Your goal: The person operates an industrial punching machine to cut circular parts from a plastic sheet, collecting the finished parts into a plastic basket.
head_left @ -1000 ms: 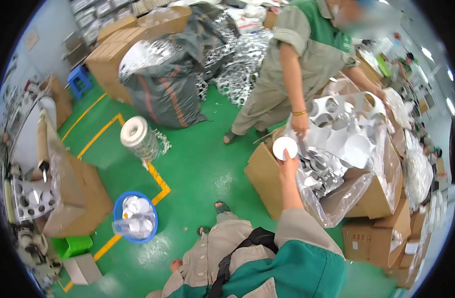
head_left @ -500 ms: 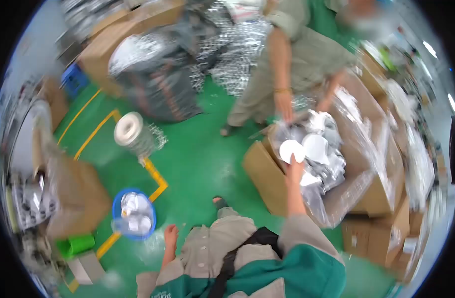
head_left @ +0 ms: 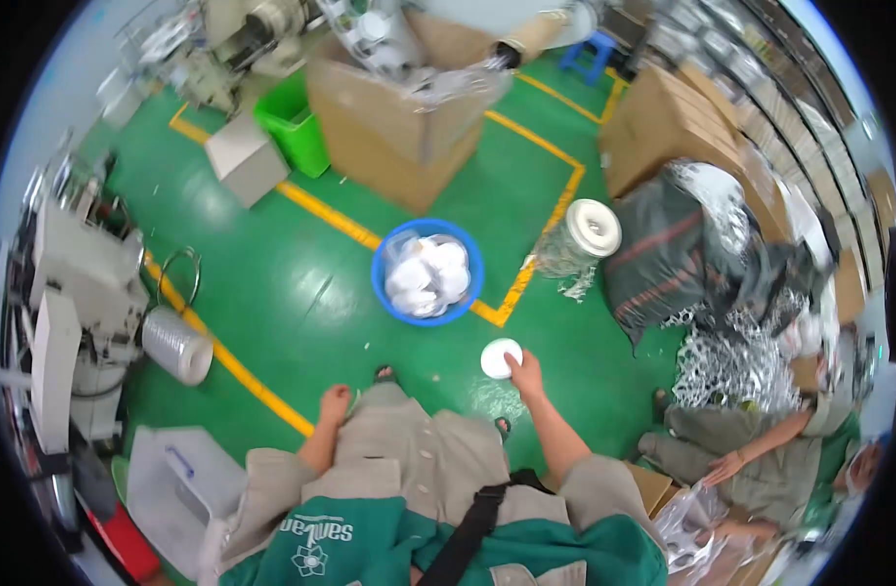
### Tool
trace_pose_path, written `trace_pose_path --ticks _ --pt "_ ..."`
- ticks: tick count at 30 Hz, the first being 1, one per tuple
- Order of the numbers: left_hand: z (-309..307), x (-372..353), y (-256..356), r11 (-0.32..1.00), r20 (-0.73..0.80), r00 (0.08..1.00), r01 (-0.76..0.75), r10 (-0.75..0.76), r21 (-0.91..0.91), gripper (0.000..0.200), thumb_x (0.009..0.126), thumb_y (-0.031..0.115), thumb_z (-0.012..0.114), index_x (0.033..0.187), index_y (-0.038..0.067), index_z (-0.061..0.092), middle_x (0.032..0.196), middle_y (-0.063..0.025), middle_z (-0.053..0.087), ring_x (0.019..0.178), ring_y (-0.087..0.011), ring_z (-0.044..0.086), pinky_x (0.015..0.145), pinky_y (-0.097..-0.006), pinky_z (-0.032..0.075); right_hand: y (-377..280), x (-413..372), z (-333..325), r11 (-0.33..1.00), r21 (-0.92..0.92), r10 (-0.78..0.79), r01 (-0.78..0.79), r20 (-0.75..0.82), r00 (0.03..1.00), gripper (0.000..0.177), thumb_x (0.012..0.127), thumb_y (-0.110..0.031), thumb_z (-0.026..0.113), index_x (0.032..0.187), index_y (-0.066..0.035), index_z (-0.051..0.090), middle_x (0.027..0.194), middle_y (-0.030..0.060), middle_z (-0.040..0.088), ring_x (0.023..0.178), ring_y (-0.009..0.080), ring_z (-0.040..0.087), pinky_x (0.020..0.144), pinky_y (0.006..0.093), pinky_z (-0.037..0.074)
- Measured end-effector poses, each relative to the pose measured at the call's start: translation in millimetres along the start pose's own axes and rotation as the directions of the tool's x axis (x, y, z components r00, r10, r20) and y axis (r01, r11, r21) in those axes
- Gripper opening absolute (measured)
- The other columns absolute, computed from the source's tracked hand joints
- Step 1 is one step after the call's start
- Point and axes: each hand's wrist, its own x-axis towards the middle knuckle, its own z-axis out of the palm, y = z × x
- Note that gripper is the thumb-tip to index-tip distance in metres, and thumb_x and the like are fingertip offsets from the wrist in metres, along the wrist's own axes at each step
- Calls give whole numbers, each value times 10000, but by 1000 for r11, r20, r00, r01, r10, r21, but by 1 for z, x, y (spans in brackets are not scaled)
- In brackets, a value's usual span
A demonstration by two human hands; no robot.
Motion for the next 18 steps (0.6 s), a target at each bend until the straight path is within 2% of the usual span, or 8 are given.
trace_pose_path --ticks 3,5,10,12,13,15,17,18 --pt "-96 -7 -61 891 -178 907 310 -381 -332 282 749 150 508 950 -20 610 864 -158 640 788 -242 615 713 -334 470 -55 62 80 960 -224 -175 166 -23 984 304 761 -242 626 966 -23 581 816 147 631 717 257 626 592 359 474" --pt "-141 -12 -142 916 -315 861 362 -399 -172 278 737 175 529 916 -23 609 744 -138 620 671 -212 598 596 -331 465 -80 93 129 937 -298 -224 184 -107 969 273 732 -193 610 957 -40 584 852 198 626 780 359 609 722 425 468" --pt "-207 -36 -204 710 -154 701 641 -696 -293 144 786 147 484 849 41 558 600 -38 512 465 -153 493 389 -245 372 -81 199 232 880 -474 -28 -33 -121 992 245 740 -159 579 959 -50 583 815 192 633 785 366 607 713 431 472" --pt "-209 -21 -209 802 -121 796 597 -593 -4 285 786 294 531 743 18 589 566 -67 571 466 -144 535 436 -295 434 -66 223 262 916 -398 18 -54 -93 995 240 737 -148 571 960 -62 589 899 205 618 844 365 596 747 427 471" --pt "-199 -7 -213 732 -143 718 670 -681 -123 267 773 278 557 753 14 592 564 -76 576 449 -166 537 424 -307 437 -59 228 276 923 -383 0 -44 -115 993 243 734 -148 570 961 -65 593 926 208 612 861 361 592 757 425 470" --pt "-202 34 -166 706 8 846 440 -534 554 312 808 308 512 860 13 598 846 -132 641 765 -245 623 664 -355 487 -20 255 298 879 -474 24 -58 -77 997 280 713 -159 589 976 -63 608 1030 203 588 929 340 581 795 420 463" --pt "-222 98 -123 898 132 932 277 -338 341 334 818 327 494 910 23 596 989 -151 610 928 -295 574 778 -384 453 15 273 307 680 -714 -30 169 203 979 292 704 -188 612 963 -54 624 930 155 636 861 284 618 758 386 482" --pt "-239 132 -103 941 202 949 180 -243 287 340 825 331 488 940 28 594 1042 -159 597 987 -315 555 822 -392 440 -1 277 306 750 -655 39 90 180 983 276 706 -192 615 947 -58 630 880 137 643 822 259 625 735 368 487"
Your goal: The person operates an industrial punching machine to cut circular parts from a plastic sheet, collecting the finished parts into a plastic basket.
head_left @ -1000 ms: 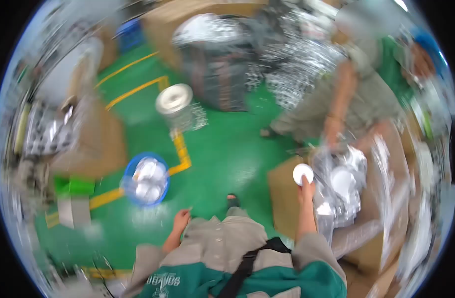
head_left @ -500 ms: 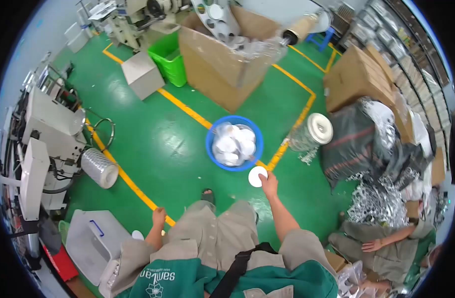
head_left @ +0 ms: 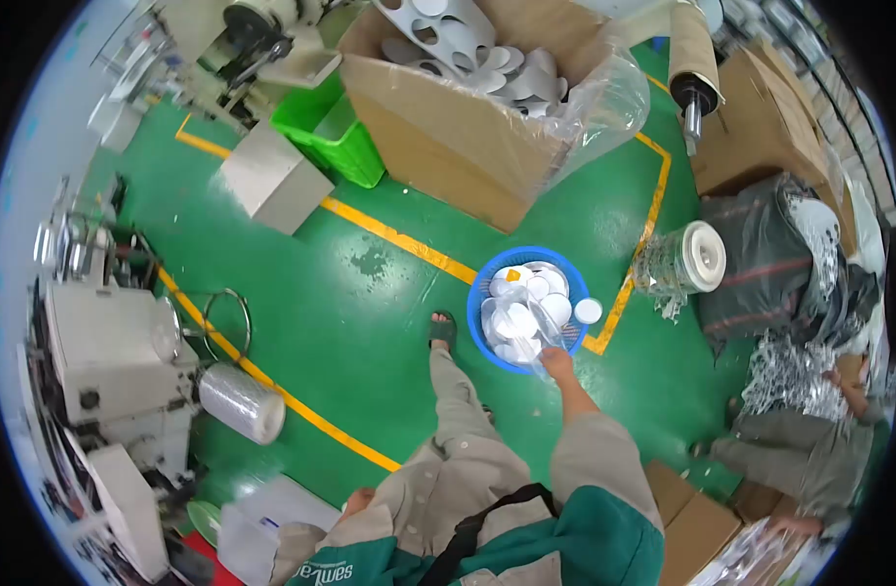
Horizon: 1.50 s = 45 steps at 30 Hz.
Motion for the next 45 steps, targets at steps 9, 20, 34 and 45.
trace_pose_path --ticks 9,20,34,45 --pt "-283 185 321 628 -488 863 -453 131 -633 211 875 193 510 1002 27 530 844 -4 523 752 -81 462 658 -231 395 -50 -37 -19 869 360 363 -339 3 932 212 726 -205 617 881 -63 649 689 59 649 611 133 612 583 259 474" --pt "-158 263 416 873 623 636 -457 455 -171 418 826 278 566 1149 22 502 1128 -132 535 1035 -216 518 874 -324 413 -95 -24 -97 762 479 593 -435 -245 767 184 768 -156 586 907 -43 632 798 148 650 769 260 639 686 341 493" --pt "149 399 426 876 152 885 -460 440 143 560 859 396 511 1276 40 393 1348 -120 326 1224 -243 336 1021 -349 260 276 250 18 954 155 293 -259 -280 914 316 704 -182 686 981 -81 571 886 129 593 821 284 598 696 382 479" --pt "202 423 414 894 32 945 -318 325 315 540 871 381 499 1274 38 393 1333 -112 342 1214 -231 342 1016 -338 259 283 404 126 892 72 444 -446 -330 833 726 520 -349 809 1114 -124 458 1120 98 441 1043 278 447 823 424 420"
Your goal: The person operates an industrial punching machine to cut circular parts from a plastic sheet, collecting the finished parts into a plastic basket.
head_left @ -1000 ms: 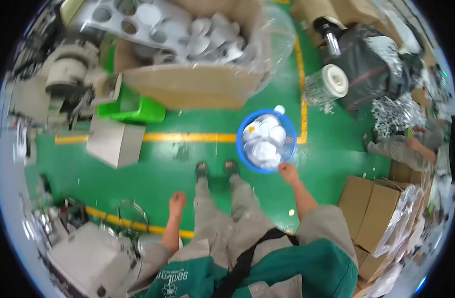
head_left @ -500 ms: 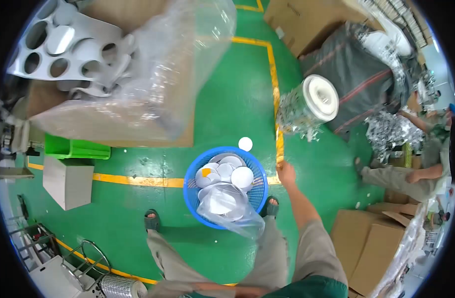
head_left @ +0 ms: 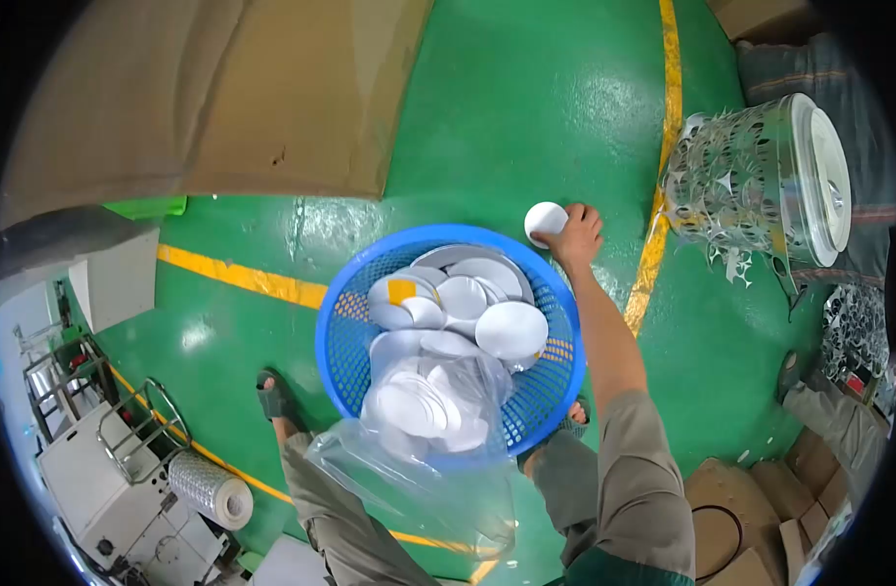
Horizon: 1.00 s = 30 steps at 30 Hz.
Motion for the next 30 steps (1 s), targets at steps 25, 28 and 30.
trace_pose_path --ticks 25,28,30 --pt "-152 -237 60 763 563 526 -331 638 -556 494 896 348 474 1268 33 393 1298 -96 379 1193 -203 354 1004 -314 258 -159 -398 -300 808 34 -494 589 584 644 503 772 -281 605 1173 -24 444 1044 182 558 931 349 547 781 448 453" --pt "-240 -267 51 629 582 242 -355 777 -692 488 899 344 470 1268 33 393 1294 -94 383 1191 -200 355 1003 -311 258 -235 -442 -389 749 318 -529 581 816 235 322 827 -345 520 1023 -97 584 994 112 613 931 309 569 786 411 442" --pt "-304 -271 46 509 536 41 -384 843 -770 485 901 341 468 1267 32 393 1291 -93 386 1189 -198 356 1002 -309 258 -324 -492 -500 914 399 -397 -72 917 40 330 822 -373 533 1009 -107 591 960 109 615 886 281 581 762 380 457"
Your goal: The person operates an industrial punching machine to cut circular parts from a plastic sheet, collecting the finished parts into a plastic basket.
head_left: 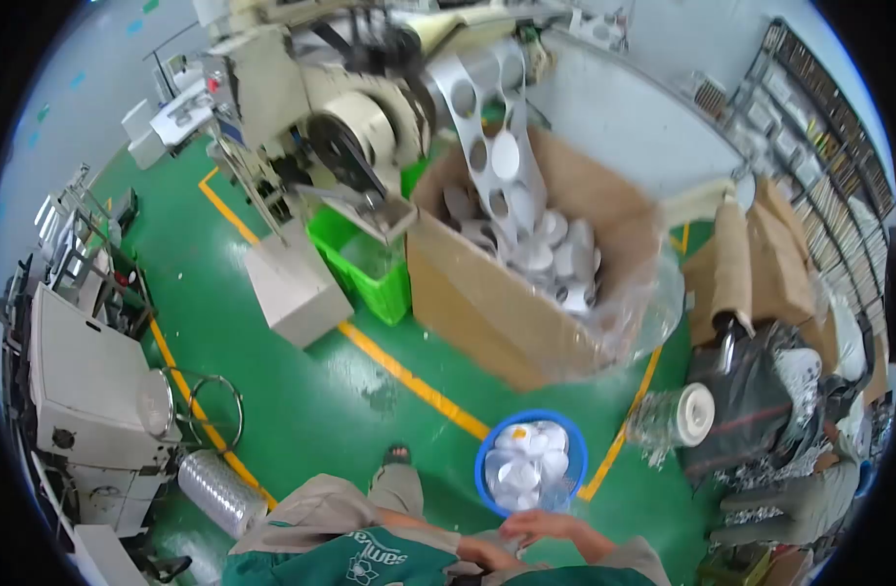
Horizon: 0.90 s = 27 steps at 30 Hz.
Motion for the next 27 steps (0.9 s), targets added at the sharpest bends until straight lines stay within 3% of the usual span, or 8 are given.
trace_pose_path --ticks 2,5,7,11,17,20,24,27 --pt "-28 -40 46 993 109 987 -113 117 -47 481 903 338 466 1267 32 393 1289 -92 389 1187 -196 357 1001 -307 258 -88 -42 37 990 142 -3 -14 116 993 352 808 -386 564 1000 -93 594 940 95 620 861 262 589 750 374 463" --pt "-80 -142 174 877 68 995 98 -75 -471 466 921 339 436 1264 28 382 1258 -80 424 1181 -145 389 972 -291 319 -145 -31 35 991 -85 -111 106 -55 992 348 804 -375 568 997 -87 594 940 103 618 863 268 587 752 372 461" --pt "-108 -185 195 994 -187 979 -95 83 -55 485 914 326 454 1275 15 367 1280 -115 425 1198 -186 389 1005 -315 299 -168 -6 25 966 -224 -171 127 -190 967 345 801 -367 571 995 -84 594 941 108 617 865 273 586 754 371 460" --pt "-147 -247 225 977 -602 797 -163 50 -134 435 902 299 491 1243 39 417 1223 -92 471 1180 -172 401 994 -311 304 -211 76 15 903 -399 -322 159 -386 864 339 795 -352 577 992 -76 594 942 118 614 868 281 583 757 369 458" --pt "-225 -270 262 991 -818 570 -136 80 2 387 896 223 504 1228 43 423 1210 -93 486 1136 -169 450 950 -319 362 -237 126 -17 834 -536 -373 128 -378 847 332 787 -329 585 986 -64 594 943 133 610 873 293 579 761 367 454" --pt "-265 -268 284 963 -909 367 -244 199 113 316 886 166 512 1172 36 476 1155 -86 525 1079 -168 496 913 -310 388 -244 93 -79 785 -616 -311 62 -305 900 328 783 -318 589 983 -59 594 944 141 608 875 300 578 763 365 453" --pt "-303 -279 321 860 -940 -101 -380 327 340 223 878 103 503 1081 17 534 1033 -87 588 1001 -167 546 861 -290 419 -258 22 -166 606 -788 -66 -108 -185 980 323 777 -302 595 980 -51 593 945 151 606 878 308 575 766 363 451" --pt "-329 -312 320 828 -800 -448 -200 399 524 175 872 79 498 1026 13 549 931 -53 599 896 -126 546 816 -261 415 -318 -17 -196 342 -930 -367 -134 -263 892 320 773 -291 599 977 -45 593 945 159 604 880 314 573 768 362 449"
